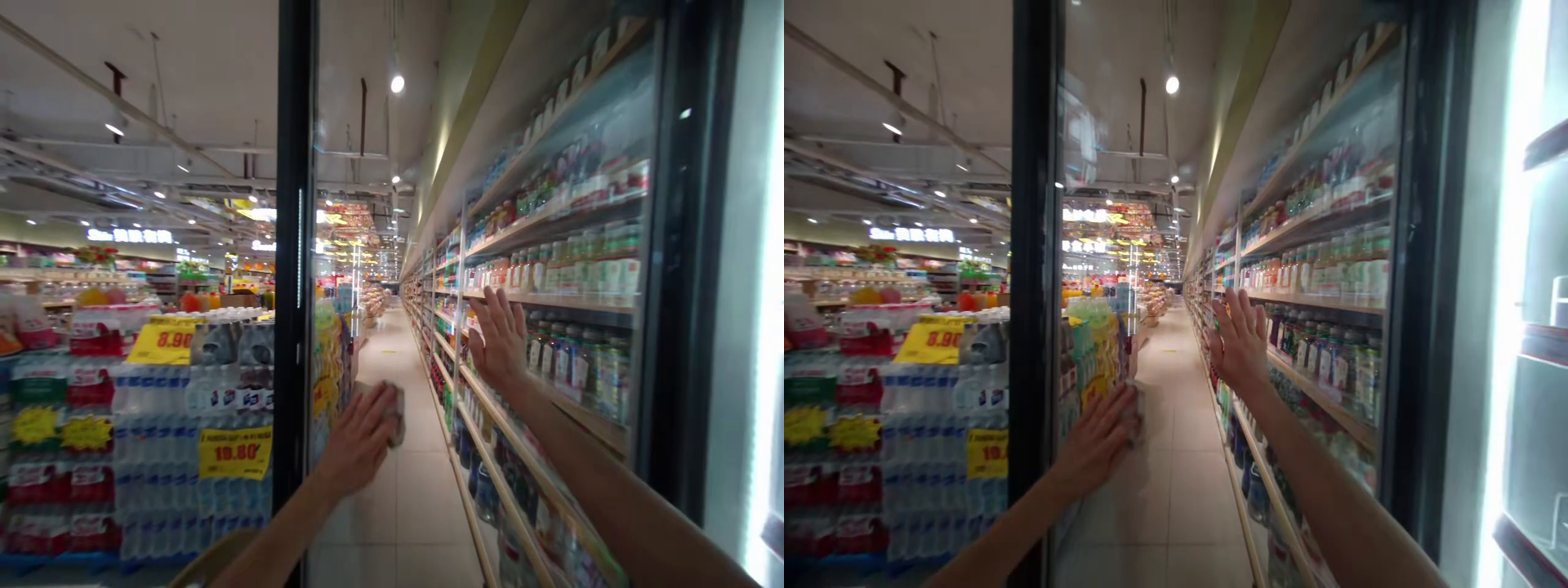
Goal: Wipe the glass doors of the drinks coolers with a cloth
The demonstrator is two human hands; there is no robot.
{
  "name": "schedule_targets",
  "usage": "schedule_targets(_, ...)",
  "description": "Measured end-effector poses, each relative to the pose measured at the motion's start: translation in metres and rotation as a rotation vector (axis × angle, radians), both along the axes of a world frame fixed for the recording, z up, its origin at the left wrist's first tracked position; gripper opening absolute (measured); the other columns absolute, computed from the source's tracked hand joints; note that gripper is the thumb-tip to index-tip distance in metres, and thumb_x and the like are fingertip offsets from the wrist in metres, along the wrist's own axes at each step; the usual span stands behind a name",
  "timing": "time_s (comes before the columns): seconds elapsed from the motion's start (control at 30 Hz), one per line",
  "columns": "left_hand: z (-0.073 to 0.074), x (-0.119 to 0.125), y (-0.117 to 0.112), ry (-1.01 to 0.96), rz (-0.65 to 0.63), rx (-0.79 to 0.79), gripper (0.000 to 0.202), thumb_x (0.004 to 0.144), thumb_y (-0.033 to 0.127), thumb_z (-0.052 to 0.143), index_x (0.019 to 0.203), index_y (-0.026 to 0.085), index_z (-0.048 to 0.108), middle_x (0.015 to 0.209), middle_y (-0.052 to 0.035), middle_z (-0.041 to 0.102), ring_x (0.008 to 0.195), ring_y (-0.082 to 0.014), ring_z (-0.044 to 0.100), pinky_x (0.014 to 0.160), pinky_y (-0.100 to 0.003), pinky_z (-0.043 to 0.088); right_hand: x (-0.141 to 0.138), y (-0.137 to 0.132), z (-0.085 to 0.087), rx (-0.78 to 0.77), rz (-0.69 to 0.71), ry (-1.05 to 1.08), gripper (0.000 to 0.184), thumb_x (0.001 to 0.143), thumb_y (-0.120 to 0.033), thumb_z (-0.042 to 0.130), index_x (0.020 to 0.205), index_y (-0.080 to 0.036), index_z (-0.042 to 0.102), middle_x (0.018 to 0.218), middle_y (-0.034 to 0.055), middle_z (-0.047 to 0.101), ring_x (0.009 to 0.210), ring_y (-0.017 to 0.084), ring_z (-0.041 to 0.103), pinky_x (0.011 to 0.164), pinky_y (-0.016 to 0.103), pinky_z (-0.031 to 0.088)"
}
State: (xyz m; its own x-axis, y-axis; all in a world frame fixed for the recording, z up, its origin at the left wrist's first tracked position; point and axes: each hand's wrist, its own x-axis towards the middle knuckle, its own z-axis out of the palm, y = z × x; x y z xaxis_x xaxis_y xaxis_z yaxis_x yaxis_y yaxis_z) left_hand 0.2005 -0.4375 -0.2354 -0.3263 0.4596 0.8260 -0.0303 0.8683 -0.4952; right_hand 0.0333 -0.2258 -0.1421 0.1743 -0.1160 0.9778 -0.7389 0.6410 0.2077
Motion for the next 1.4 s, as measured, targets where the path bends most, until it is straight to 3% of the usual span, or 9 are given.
schedule_targets(0.13, 0.032, -0.005, 0.002, 0.274, 0.099, 0.286, 0.029, 0.083, 0.018, 0.046, 0.111, 0.017, 0.052, 0.144, -0.0135, 0.036, 0.138, -0.0258, 0.024, 0.111, -0.048, 0.023, 0.000, 0.001, -0.001, -0.009, -0.001, 0.006, 0.048, 0.090, -0.029, 0.038, 0.137, -0.022, 0.037, 0.146, 0.0097, 0.035, 0.139, 0.022, 0.023, 0.111, 0.047, 0.018)
schedule_targets(0.3, 0.017, -0.013, 0.011, 0.026, -0.033, -0.032, 0.027, 0.084, 0.032, 0.048, 0.109, 0.023, 0.057, 0.137, -0.0068, 0.048, 0.138, -0.0213, 0.023, 0.114, -0.042, 0.016, -0.002, 0.004, 0.001, -0.001, -0.003, 0.017, 0.048, 0.090, -0.028, 0.037, 0.138, -0.023, 0.037, 0.144, 0.0096, 0.038, 0.139, 0.022, 0.024, 0.111, 0.046, 0.020)
schedule_targets(0.5, 0.050, -0.015, 0.010, 0.287, 0.131, 0.204, 0.048, 0.086, 0.029, 0.046, 0.132, 0.015, 0.041, 0.143, -0.0157, 0.037, 0.140, -0.0229, 0.018, 0.114, -0.046, 0.011, -0.002, 0.004, -0.001, -0.008, 0.006, 0.007, 0.049, 0.089, -0.027, 0.038, 0.138, -0.024, 0.036, 0.145, 0.0084, 0.037, 0.139, 0.021, 0.024, 0.112, 0.046, 0.019)
schedule_targets(0.67, 0.044, -0.020, 0.021, 0.123, 0.026, -0.067, 0.047, 0.086, 0.024, 0.042, 0.134, 0.022, 0.040, 0.135, -0.0033, 0.050, 0.138, -0.0130, 0.021, 0.117, -0.034, 0.008, -0.002, 0.005, -0.001, 0.006, 0.031, 0.009, 0.049, 0.088, -0.027, 0.038, 0.137, -0.023, 0.038, 0.146, 0.0083, 0.036, 0.139, 0.022, 0.024, 0.111, 0.047, 0.020)
schedule_targets(0.87, 0.090, -0.018, 0.013, 0.351, 0.103, 0.216, 0.049, 0.090, 0.025, 0.036, 0.137, 0.011, 0.033, 0.148, -0.0154, 0.029, 0.141, -0.0212, 0.013, 0.115, -0.048, 0.008, -0.001, 0.006, 0.000, 0.000, 0.005, -0.010, 0.045, 0.088, -0.027, 0.037, 0.133, -0.022, 0.043, 0.144, 0.0081, 0.039, 0.139, 0.021, 0.024, 0.111, 0.046, 0.021)
schedule_targets(1.07, 0.070, -0.033, 0.045, 0.155, 0.078, 0.043, 0.044, 0.090, 0.033, 0.042, 0.131, 0.016, 0.043, 0.141, -0.0110, 0.041, 0.138, -0.0221, 0.024, 0.115, -0.046, 0.015, -0.002, 0.007, 0.000, 0.005, 0.018, 0.001, 0.048, 0.087, -0.026, 0.038, 0.134, -0.023, 0.042, 0.146, 0.0062, 0.035, 0.139, 0.022, 0.024, 0.111, 0.046, 0.021)
schedule_targets(1.17, 0.084, -0.028, 0.031, 0.148, 0.061, 0.004, 0.051, 0.088, 0.044, 0.046, 0.132, 0.018, 0.041, 0.140, -0.0114, 0.043, 0.136, -0.0208, 0.030, 0.115, -0.046, 0.009, -0.002, 0.007, 0.000, 0.003, 0.018, -0.017, 0.049, 0.087, -0.025, 0.038, 0.135, -0.024, 0.040, 0.146, 0.0055, 0.035, 0.139, 0.021, 0.023, 0.111, 0.046, 0.020)
schedule_targets(1.3, 0.115, -0.019, 0.006, 0.312, 0.117, 0.268, 0.051, 0.091, 0.041, 0.041, 0.136, 0.018, 0.035, 0.147, -0.0131, 0.032, 0.138, -0.0229, 0.023, 0.115, -0.049, 0.005, 0.001, 0.006, 0.001, -0.007, -0.015, -0.030, 0.045, 0.087, -0.027, 0.036, 0.131, -0.022, 0.046, 0.143, 0.0074, 0.040, 0.139, 0.020, 0.024, 0.110, 0.044, 0.023)
schedule_targets(1.4, 0.105, -0.025, 0.017, 0.240, 0.061, 0.195, 0.046, 0.092, 0.037, 0.039, 0.135, 0.020, 0.037, 0.148, -0.0095, 0.030, 0.140, -0.0221, 0.019, 0.115, -0.048, 0.008, 0.001, 0.005, 0.001, -0.003, -0.010, -0.034, 0.045, 0.087, -0.028, 0.036, 0.131, -0.021, 0.045, 0.144, 0.0080, 0.039, 0.139, 0.021, 0.024, 0.110, 0.045, 0.022)
